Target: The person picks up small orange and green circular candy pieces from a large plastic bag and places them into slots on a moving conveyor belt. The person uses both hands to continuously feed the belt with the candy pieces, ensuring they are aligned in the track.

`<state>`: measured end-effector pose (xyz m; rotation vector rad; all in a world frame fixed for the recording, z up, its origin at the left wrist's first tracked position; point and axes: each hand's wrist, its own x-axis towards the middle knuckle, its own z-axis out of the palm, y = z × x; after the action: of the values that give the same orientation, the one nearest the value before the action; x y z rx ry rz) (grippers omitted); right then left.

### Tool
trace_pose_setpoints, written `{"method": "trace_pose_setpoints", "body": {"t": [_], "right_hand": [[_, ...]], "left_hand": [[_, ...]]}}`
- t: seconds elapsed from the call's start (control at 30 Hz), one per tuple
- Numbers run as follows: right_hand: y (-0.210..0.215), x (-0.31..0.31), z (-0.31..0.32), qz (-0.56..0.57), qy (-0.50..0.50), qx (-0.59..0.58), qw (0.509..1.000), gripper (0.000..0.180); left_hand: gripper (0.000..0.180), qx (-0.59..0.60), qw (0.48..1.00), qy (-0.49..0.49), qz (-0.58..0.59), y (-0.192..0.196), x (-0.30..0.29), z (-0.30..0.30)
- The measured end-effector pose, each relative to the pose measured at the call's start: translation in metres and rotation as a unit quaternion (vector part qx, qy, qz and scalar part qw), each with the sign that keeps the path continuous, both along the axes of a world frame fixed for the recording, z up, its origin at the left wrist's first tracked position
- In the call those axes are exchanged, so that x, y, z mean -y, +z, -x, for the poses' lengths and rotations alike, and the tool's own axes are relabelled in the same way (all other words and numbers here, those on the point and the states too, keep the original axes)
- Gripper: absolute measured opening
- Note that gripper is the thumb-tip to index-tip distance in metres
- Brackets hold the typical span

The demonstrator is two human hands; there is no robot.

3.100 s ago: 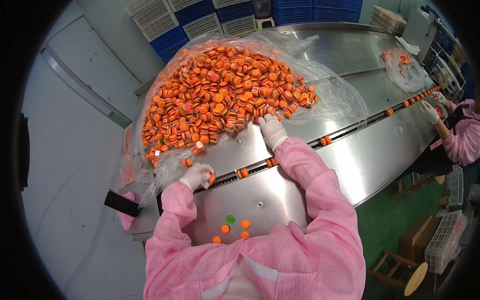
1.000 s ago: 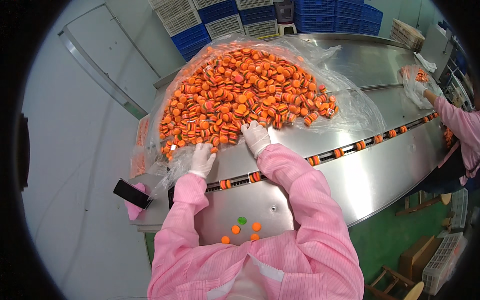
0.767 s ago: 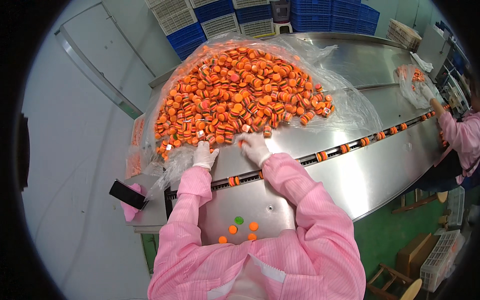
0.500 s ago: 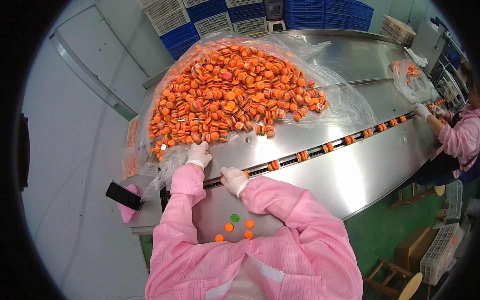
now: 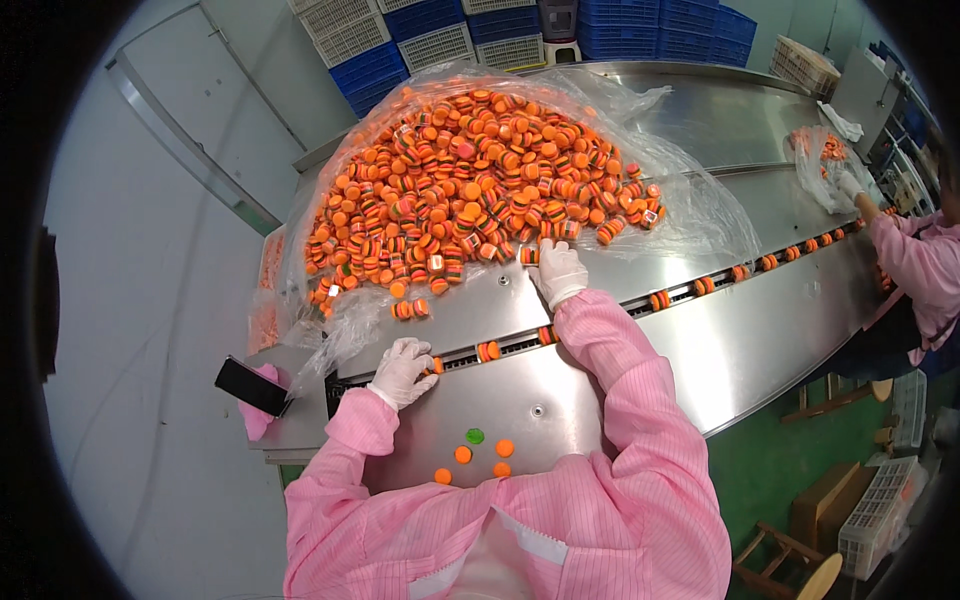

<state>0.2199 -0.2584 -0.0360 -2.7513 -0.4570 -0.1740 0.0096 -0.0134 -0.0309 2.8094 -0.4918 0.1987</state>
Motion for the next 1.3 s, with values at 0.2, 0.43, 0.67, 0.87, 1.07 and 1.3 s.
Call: {"method": "trace_pose_setpoints", "body": {"t": [0.2,0.43,0.67,0.87,1.07,1.3], "right_hand": [[-0.02,0.003,-0.002,-0.154,0.058,0.028,0.986,0.029],[-0.01,-0.056,0.113,-0.252,0.307,-0.207,0.894,0.022],[0.001,-0.07,0.119,0.002,0.22,-0.159,0.963,0.03],[0.011,-0.046,0.046,-0.049,0.105,0.094,0.989,0.022],[-0.025,-0.035,0.0,0.05,0.118,0.087,0.988,0.018],[-0.034,-0.025,0.012,-0.05,0.24,0.083,0.966,0.011]], "left_hand": [[0.025,0.038,0.993,0.109,-0.003,-0.001,-0.012,-0.052],[0.027,-0.141,0.967,0.184,-0.107,-0.015,-0.012,-0.1],[0.021,-0.038,0.975,0.185,0.113,-0.002,-0.009,-0.05],[0.026,-0.117,0.985,0.124,0.032,-0.006,-0.003,0.011],[0.022,-0.045,0.998,0.046,0.018,-0.002,-0.001,0.0],[0.017,0.085,0.993,-0.084,0.025,-0.03,0.014,-0.013]]}}
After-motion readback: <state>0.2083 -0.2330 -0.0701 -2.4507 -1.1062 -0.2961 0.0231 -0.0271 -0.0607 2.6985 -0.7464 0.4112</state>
